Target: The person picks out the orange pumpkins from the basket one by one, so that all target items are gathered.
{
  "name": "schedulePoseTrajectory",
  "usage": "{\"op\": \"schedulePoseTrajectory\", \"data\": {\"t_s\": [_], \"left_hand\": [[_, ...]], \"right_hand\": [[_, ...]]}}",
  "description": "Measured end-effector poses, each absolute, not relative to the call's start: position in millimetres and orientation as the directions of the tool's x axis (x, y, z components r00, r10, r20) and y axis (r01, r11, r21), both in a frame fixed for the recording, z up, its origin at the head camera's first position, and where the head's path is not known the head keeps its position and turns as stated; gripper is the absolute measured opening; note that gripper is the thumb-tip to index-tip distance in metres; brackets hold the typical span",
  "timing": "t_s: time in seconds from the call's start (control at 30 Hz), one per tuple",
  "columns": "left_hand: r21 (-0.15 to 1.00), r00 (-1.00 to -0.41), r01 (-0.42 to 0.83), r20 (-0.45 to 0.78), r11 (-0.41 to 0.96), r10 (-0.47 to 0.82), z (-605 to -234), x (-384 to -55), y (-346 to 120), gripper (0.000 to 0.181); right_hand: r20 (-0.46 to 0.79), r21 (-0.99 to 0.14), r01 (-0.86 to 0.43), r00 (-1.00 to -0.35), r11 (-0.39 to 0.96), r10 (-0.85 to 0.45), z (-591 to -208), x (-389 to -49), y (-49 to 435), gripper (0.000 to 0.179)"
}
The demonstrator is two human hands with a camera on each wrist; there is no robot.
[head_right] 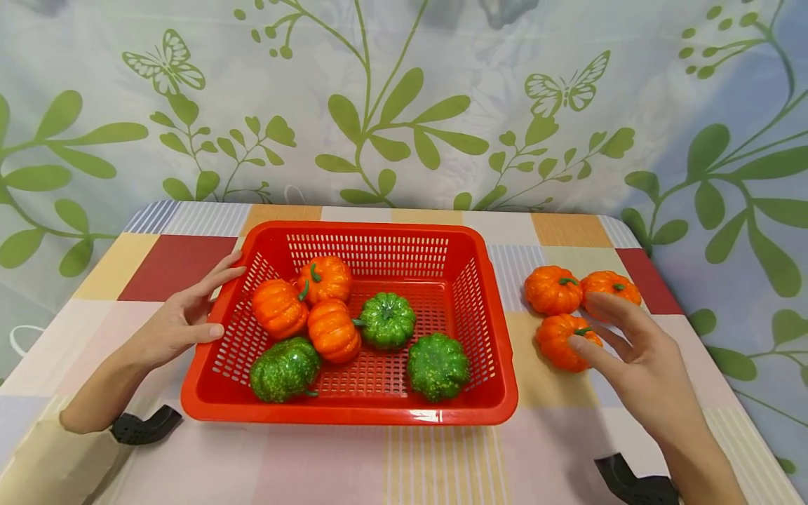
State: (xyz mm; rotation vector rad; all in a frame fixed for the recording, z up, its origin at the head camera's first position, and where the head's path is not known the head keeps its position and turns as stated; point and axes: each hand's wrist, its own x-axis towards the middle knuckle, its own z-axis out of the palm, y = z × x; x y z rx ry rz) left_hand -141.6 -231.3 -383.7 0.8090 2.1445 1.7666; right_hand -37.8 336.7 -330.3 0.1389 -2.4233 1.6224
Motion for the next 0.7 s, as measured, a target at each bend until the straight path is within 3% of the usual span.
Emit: {"op": "schedulePoseTrajectory", "data": {"t_s": [0.13,0.3,0.7], "left_hand": [[0.958,-0.815,0.262,0.155,0.116,0.558,-384,-141,-231,0.073],[0.958,-0.813,0.263,0.155,0.116,0.561,-383,-141,-231,0.073],[0.957,-0.811,0.268,0.160,0.115,0.563,-383,-141,-232,0.073]], "right_hand": [[0.321,-0.893,-0.323,-0.945,0.313,-0.059,-311,-39,309,0.057],[0.343,-0.830,-0.387,-0.922,0.401,-0.178,-289,-40,278,0.060],[0.347,-0.729,-0.511,-0.850,0.456,-0.397,-256,-58,216,0.061]]}}
